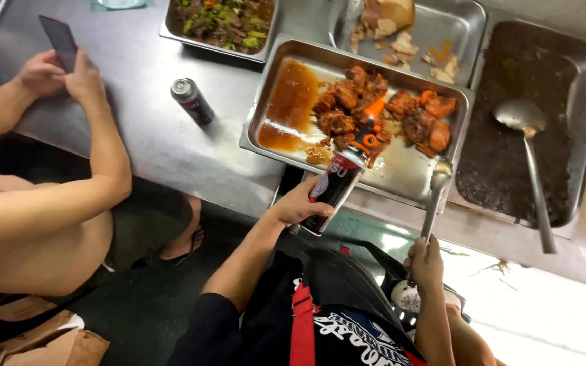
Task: Searing cooked chicken pieces in a metal tray using a handheld blowtorch and tongs
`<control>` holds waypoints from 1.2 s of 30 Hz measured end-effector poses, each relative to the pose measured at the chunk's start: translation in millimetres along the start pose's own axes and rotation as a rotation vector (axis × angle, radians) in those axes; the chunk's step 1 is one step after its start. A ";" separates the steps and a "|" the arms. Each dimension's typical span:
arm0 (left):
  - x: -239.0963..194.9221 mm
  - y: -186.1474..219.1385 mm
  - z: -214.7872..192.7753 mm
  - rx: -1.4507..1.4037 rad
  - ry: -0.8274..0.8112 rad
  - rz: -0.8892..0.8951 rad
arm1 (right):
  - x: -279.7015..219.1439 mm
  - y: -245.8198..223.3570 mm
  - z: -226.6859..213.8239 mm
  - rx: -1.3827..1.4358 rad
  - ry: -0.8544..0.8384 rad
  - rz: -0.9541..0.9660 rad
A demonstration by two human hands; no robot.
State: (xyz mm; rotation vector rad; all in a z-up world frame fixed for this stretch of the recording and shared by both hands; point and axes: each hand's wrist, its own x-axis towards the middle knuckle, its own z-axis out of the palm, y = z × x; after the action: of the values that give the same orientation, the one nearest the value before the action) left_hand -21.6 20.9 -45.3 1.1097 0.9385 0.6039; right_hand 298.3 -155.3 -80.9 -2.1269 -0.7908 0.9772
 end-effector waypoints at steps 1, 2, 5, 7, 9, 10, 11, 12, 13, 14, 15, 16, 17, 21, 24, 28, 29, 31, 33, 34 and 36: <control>0.9 -2.9 -6.2 0.001 0.010 0.005 | 6.9 -4.0 10.7 0.001 -0.008 -0.009; 5.2 -8.6 -4.7 -0.021 0.007 0.003 | 5.4 -2.5 13.2 -0.053 -0.003 -0.004; 9.6 -6.3 2.4 -0.056 -0.035 -0.021 | 17.3 11.3 13.0 -0.095 0.017 0.026; 6.0 4.6 4.6 -0.062 -0.059 -0.050 | 24.4 15.6 10.5 -0.078 0.017 0.051; -4.5 13.8 8.1 -0.089 -0.042 -0.088 | 27.8 15.1 6.3 -0.165 -0.043 -0.013; -6.3 18.6 9.6 -0.084 -0.060 -0.087 | 25.0 9.6 5.0 -0.158 -0.026 -0.007; -8.3 23.4 10.6 -0.113 -0.057 -0.094 | 22.1 4.0 4.0 -0.180 -0.033 -0.014; -11.6 27.9 12.0 -0.143 -0.052 -0.103 | 18.2 -1.3 2.5 -0.203 -0.043 -0.020; -8.3 23.2 10.9 -0.139 -0.068 -0.104 | 21.8 4.1 4.1 -0.198 -0.029 -0.012; -5.8 17.9 9.9 -0.150 -0.066 -0.094 | 24.6 10.2 5.7 -0.212 -0.038 -0.022; -3.2 12.7 9.0 -0.161 -0.064 -0.083 | 27.5 16.4 7.3 -0.227 -0.046 -0.032; -5.2 20.7 9.7 -0.155 -0.077 -0.085 | 25.8 13.3 6.1 -0.220 -0.035 -0.025; -7.1 28.6 10.1 -0.152 -0.085 -0.078 | 24.1 10.1 5.2 -0.230 -0.033 -0.021; -11.7 38.8 11.1 -0.213 -0.089 -0.053 | 20.3 3.9 5.9 -0.235 -0.047 -0.040; -13.9 41.4 11.6 -0.235 -0.073 -0.032 | 19.7 0.8 2.5 -0.225 -0.045 -0.051; -15.2 38.4 8.6 -0.255 -0.089 -0.027 | 15.3 -4.6 1.0 -0.208 -0.045 -0.029; -16.1 39.6 8.7 -0.266 -0.081 -0.023 | 14.6 -5.3 1.1 -0.194 -0.047 -0.029; -16.6 38.3 5.6 -0.277 -0.072 -0.020 | 15.4 -4.1 1.4 -0.179 -0.050 -0.029; -14.9 33.6 0.2 -0.289 -0.073 -0.014 | 18.9 -0.8 0.9 -0.193 -0.066 -0.043; -15.6 35.1 -0.4 -0.289 -0.073 -0.015 | 18.8 -0.9 1.4 -0.193 -0.067 -0.042; -17.5 38.5 -1.6 -0.283 -0.053 -0.014 | 18.3 -1.6 2.3 -0.207 -0.060 -0.051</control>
State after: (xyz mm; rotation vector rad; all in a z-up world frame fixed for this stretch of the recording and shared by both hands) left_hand -30.2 21.1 -3.9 0.8609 0.7870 0.6700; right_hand 305.9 -140.1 -88.4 -2.2484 -1.0092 0.9728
